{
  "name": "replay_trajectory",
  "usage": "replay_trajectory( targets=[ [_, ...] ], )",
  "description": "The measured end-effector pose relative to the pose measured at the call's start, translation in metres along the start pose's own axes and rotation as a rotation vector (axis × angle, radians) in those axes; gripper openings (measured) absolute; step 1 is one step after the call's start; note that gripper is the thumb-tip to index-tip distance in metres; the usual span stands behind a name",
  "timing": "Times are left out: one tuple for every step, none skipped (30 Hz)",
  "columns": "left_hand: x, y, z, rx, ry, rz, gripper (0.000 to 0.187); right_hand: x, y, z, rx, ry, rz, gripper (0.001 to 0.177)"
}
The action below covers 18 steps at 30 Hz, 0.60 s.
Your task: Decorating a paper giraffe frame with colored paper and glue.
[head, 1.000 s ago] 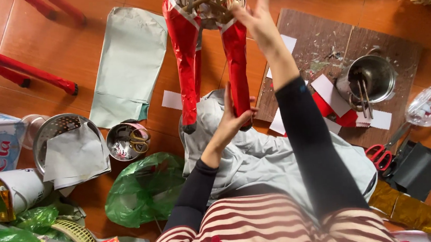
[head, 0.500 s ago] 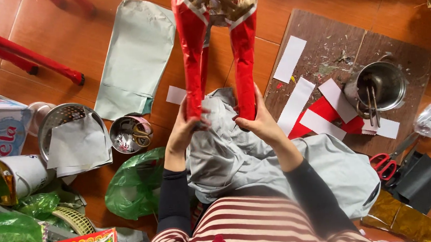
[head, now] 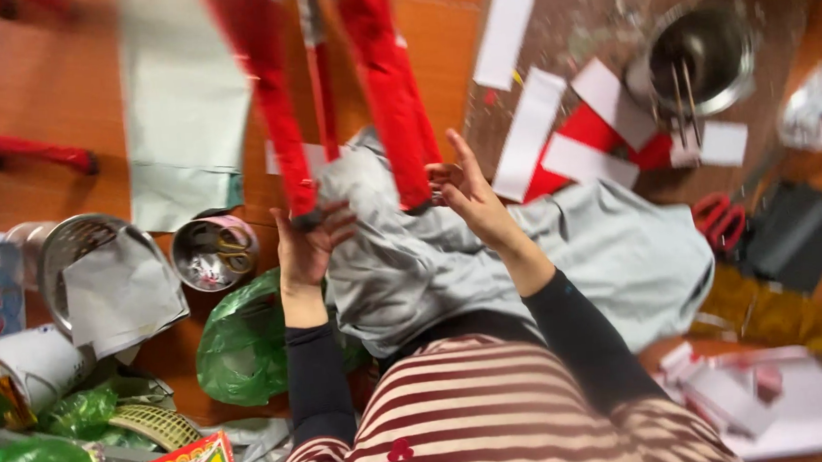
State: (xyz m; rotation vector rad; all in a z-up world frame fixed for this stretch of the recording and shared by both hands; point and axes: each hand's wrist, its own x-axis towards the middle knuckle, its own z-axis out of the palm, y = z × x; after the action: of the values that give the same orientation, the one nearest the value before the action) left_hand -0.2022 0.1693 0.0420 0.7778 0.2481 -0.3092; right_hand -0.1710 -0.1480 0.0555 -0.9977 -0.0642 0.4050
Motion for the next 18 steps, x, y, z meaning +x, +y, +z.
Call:
replay_trajectory(
  targets=[
    [0.000,-0.017,-0.030,-0.069,0.049,-0.118,0.084,-0.005,0.003,-0.003,0.029,0.077,0.072,0.077],
    [-0.001,-0.032,-0.026,-0.059,0.047,-0.149,0.084,-0.013,0.022,-0.017,0.043,0.107,0.071,0.077],
    [-0.002,-0.046,-0.021,0.061,0.018,-0.284,0.074,-0.022,0.041,-0.030,-0.110,0.154,0.095,0.059],
    [-0.003,-0.059,-0.017,0.181,-0.017,-0.413,0.065,-0.029,0.060,-0.044,-0.265,0.198,0.121,0.043],
    [0.006,-0.069,0.008,0.192,-0.025,-0.438,0.065,-0.040,0.063,-0.047,-0.253,0.223,0.121,0.043],
    [0.013,-0.079,0.033,0.311,-0.118,-0.447,0.055,-0.050,0.065,-0.050,-0.317,0.245,0.196,0.025],
    [0.020,-0.090,0.058,0.429,-0.215,-0.454,0.045,-0.060,0.068,-0.053,-0.379,0.264,0.274,0.012],
    [0.043,-0.117,0.054,0.435,-0.224,-0.472,0.045,-0.064,0.056,-0.056,-0.369,0.283,0.274,0.012],
    [0.066,-0.144,0.049,0.547,-0.241,-0.468,0.040,-0.067,0.044,-0.059,-0.529,0.322,0.296,0.013],
    [0.091,-0.172,0.046,0.656,-0.261,-0.456,0.036,-0.069,0.031,-0.064,-0.695,0.359,0.318,0.017],
    [0.109,-0.191,0.051,0.659,-0.274,-0.467,0.036,-0.069,0.027,-0.087,-0.690,0.376,0.318,0.017],
    [0.127,-0.212,0.057,0.955,-0.218,-0.253,0.036,-0.071,0.022,-0.112,-0.868,0.453,0.121,0.011],
    [0.143,-0.233,0.064,1.238,-0.153,-0.024,0.037,-0.072,0.018,-0.136,-1.044,0.523,-0.081,0.010],
    [0.153,-0.246,0.071,1.236,-0.162,-0.022,0.037,-0.071,-0.002,-0.159,-1.048,0.531,-0.083,0.010],
    [0.162,-0.258,0.078,1.463,-0.094,0.124,0.045,-0.069,-0.023,-0.181,-1.174,0.603,-0.154,0.013],
    [0.171,-0.270,0.084,1.683,-0.017,0.280,0.055,-0.067,-0.043,-0.202,-1.300,0.669,-0.228,0.020],
    [0.171,-0.266,0.105,1.679,-0.021,0.285,0.055,-0.066,-0.061,-0.214,-1.305,0.673,-0.231,0.020],
    [0.171,-0.263,0.126,1.774,0.050,0.199,0.060,-0.066,-0.079,-0.225,-1.581,0.753,-0.285,0.023]
  ],
)
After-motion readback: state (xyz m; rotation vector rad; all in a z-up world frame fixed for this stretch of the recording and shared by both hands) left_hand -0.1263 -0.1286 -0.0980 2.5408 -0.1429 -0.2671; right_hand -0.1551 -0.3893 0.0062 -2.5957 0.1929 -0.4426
